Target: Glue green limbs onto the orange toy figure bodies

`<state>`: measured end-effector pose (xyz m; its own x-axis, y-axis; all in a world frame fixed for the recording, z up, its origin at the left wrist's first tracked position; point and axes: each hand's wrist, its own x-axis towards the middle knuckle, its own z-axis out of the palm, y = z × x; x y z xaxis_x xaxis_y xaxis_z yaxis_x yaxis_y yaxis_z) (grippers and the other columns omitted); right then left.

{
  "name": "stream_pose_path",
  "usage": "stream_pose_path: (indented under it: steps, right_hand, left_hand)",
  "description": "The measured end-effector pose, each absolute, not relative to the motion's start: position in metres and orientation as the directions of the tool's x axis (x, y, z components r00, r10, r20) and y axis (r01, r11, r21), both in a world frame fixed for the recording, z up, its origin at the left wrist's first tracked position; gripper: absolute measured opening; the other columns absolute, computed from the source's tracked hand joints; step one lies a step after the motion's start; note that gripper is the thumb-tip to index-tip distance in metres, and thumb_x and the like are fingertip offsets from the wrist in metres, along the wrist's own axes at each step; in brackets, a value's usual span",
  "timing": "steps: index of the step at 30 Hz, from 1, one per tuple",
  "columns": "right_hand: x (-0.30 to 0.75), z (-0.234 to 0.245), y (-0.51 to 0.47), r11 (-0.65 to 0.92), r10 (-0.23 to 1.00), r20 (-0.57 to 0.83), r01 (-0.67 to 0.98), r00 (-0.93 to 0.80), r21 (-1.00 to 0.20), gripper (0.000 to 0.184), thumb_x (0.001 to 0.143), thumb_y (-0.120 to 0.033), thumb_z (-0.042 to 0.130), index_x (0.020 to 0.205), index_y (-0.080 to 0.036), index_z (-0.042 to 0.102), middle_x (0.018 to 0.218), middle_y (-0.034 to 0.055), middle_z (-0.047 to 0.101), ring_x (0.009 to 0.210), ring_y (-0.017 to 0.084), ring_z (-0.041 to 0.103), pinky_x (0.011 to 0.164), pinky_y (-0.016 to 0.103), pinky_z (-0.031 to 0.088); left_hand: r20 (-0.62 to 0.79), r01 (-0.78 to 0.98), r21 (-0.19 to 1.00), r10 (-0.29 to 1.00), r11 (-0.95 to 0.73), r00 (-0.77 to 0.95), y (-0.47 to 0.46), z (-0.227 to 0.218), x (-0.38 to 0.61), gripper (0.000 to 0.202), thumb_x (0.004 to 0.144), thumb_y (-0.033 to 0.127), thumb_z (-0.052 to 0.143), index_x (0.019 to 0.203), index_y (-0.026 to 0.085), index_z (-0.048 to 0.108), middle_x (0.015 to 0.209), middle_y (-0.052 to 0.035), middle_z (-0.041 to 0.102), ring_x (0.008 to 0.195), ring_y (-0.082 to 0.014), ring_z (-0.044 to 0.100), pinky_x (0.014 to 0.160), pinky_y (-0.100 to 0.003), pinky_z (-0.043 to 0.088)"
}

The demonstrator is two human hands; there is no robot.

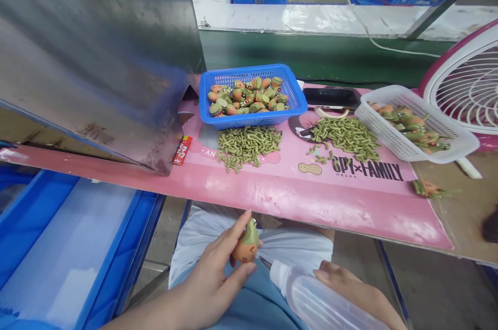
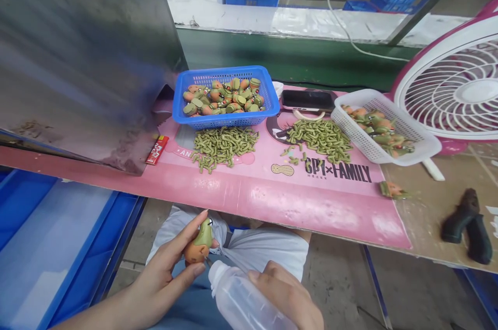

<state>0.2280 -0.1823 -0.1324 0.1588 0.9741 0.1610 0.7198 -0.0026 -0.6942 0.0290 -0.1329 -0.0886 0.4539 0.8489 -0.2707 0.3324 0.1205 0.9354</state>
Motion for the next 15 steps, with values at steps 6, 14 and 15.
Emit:
stream_pose_path:
  steps: [6,14,15]
  right_hand:
    - [0.2273,-0.1319,-0.1794,-0.024,0.974,0.161,0.781,0.158,-0.624,0.036,0.083,-0.028,0.043,0.046,-0.026,0.043,0.040,-0.0035,0.045,0.035,0.014,0.044,0.033,0.025,0.031]
    - [0.2253,-0.1277,-0.1847,-0.025,0.973,0.150,0.731,0.174,-0.682,0.038,0.087,-0.033,0.034,0.054,-0.028,0.054,0.045,-0.0020,0.050,0.037,0.014,0.048,0.034,0.024,0.034]
    - [0.2253,-0.1276,-0.1851,-0.019,0.976,0.136,0.693,0.168,-0.720,0.037,0.086,-0.037,0.037,0.055,-0.028,0.056,0.046,-0.0015,0.049,0.037,0.015,0.047,0.035,0.025,0.035]
  left_hand:
    - [-0.282,0.357,0.927,0.846,0.118,0.452,-0.1327,-0.0876,0.0286,0.059,0.082,0.020,0.045,0.137,0.020,0.024,0.112,-0.0056,0.061,0.105,-0.0178,0.053,0.094,-0.029,0.036]
    - [-0.279,0.372,0.922,0.850,0.107,0.447,-0.1324,-0.0898,0.0290,0.058,0.082,0.020,0.045,0.137,0.021,0.025,0.111,-0.0041,0.061,0.106,-0.0171,0.052,0.094,-0.027,0.037]
    - [-0.278,0.375,0.921,0.851,0.105,0.446,-0.1326,-0.0899,0.0289,0.058,0.083,0.020,0.045,0.137,0.021,0.024,0.111,-0.0042,0.061,0.105,-0.0170,0.052,0.094,-0.028,0.036]
